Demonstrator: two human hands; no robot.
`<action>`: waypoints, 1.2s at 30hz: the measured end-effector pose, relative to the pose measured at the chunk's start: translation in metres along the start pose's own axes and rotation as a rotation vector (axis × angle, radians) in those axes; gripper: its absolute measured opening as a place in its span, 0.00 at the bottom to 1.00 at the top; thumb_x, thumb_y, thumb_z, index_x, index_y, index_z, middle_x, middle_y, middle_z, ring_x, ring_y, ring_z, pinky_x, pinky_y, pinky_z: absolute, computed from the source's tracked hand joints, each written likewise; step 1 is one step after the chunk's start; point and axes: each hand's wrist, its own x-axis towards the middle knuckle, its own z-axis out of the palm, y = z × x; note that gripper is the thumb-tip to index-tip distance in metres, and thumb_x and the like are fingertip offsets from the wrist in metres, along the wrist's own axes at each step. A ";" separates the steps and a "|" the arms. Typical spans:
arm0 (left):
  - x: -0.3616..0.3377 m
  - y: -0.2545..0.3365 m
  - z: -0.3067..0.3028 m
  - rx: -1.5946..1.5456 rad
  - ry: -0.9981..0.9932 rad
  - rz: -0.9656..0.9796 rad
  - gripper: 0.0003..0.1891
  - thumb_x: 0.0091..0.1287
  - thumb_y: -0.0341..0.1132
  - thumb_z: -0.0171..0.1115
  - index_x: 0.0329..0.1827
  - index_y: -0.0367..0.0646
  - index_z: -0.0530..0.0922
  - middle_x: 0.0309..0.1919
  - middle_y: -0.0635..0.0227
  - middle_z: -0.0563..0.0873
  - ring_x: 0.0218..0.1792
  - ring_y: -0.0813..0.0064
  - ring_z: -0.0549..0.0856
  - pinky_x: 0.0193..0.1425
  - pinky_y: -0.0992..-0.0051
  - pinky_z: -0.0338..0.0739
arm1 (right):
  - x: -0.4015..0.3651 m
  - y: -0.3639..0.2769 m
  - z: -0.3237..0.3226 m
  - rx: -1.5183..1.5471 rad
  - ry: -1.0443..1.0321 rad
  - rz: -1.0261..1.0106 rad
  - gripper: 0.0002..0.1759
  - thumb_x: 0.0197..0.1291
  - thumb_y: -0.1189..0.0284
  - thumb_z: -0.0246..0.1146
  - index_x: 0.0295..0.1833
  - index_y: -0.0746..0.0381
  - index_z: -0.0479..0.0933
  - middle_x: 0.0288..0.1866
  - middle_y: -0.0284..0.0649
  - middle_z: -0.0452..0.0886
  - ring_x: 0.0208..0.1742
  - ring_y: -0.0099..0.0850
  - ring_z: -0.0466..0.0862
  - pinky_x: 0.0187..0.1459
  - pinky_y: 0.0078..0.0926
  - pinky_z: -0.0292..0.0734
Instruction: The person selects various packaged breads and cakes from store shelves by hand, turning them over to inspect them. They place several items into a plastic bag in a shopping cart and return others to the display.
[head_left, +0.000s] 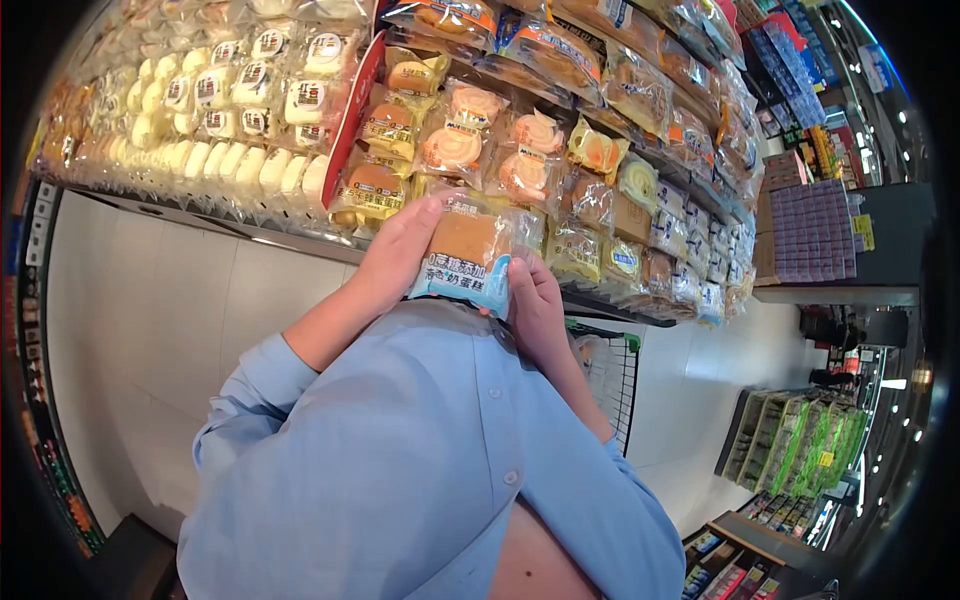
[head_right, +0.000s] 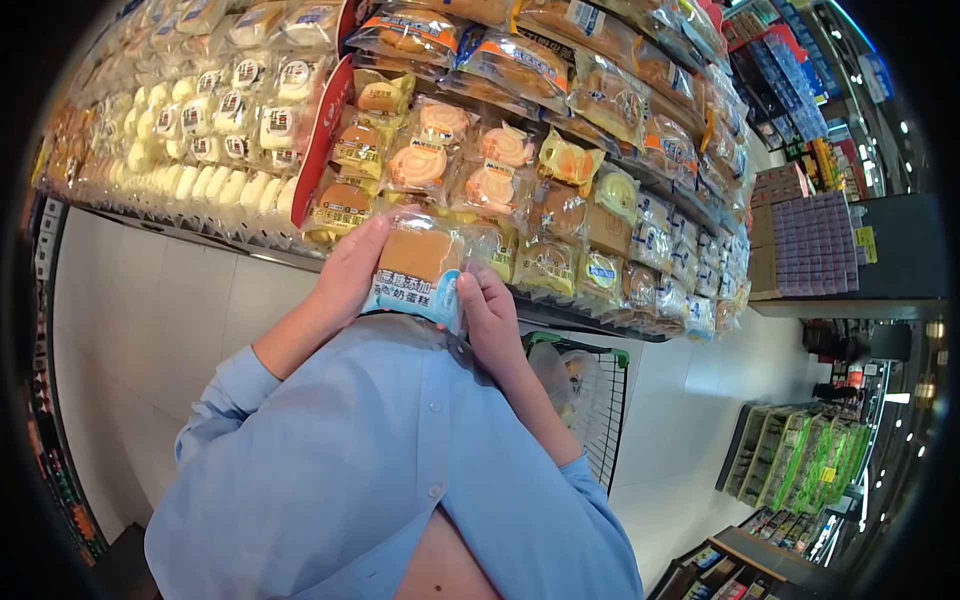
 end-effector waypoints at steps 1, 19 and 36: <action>0.000 0.002 0.002 -0.036 -0.004 0.007 0.25 0.82 0.45 0.46 0.72 0.36 0.68 0.55 0.63 0.83 0.54 0.76 0.82 0.63 0.74 0.75 | 0.000 -0.004 0.001 -0.008 -0.010 0.000 0.15 0.78 0.64 0.51 0.56 0.65 0.73 0.43 0.38 0.83 0.33 0.22 0.82 0.35 0.22 0.81; -0.024 0.009 0.019 0.047 -0.319 -0.385 0.53 0.62 0.22 0.68 0.84 0.53 0.41 0.66 0.65 0.76 0.46 0.81 0.83 0.31 0.79 0.83 | -0.043 -0.002 -0.021 -0.121 0.256 -0.043 0.16 0.80 0.65 0.49 0.58 0.66 0.74 0.45 0.31 0.80 0.45 0.15 0.77 0.48 0.15 0.74; -0.023 0.005 0.011 0.151 -0.426 -0.380 0.31 0.65 0.28 0.70 0.71 0.44 0.66 0.47 0.73 0.84 0.42 0.84 0.82 0.39 0.78 0.80 | -0.041 -0.020 -0.020 -0.230 0.109 -0.266 0.19 0.80 0.66 0.49 0.65 0.67 0.71 0.55 0.39 0.83 0.55 0.22 0.79 0.58 0.20 0.72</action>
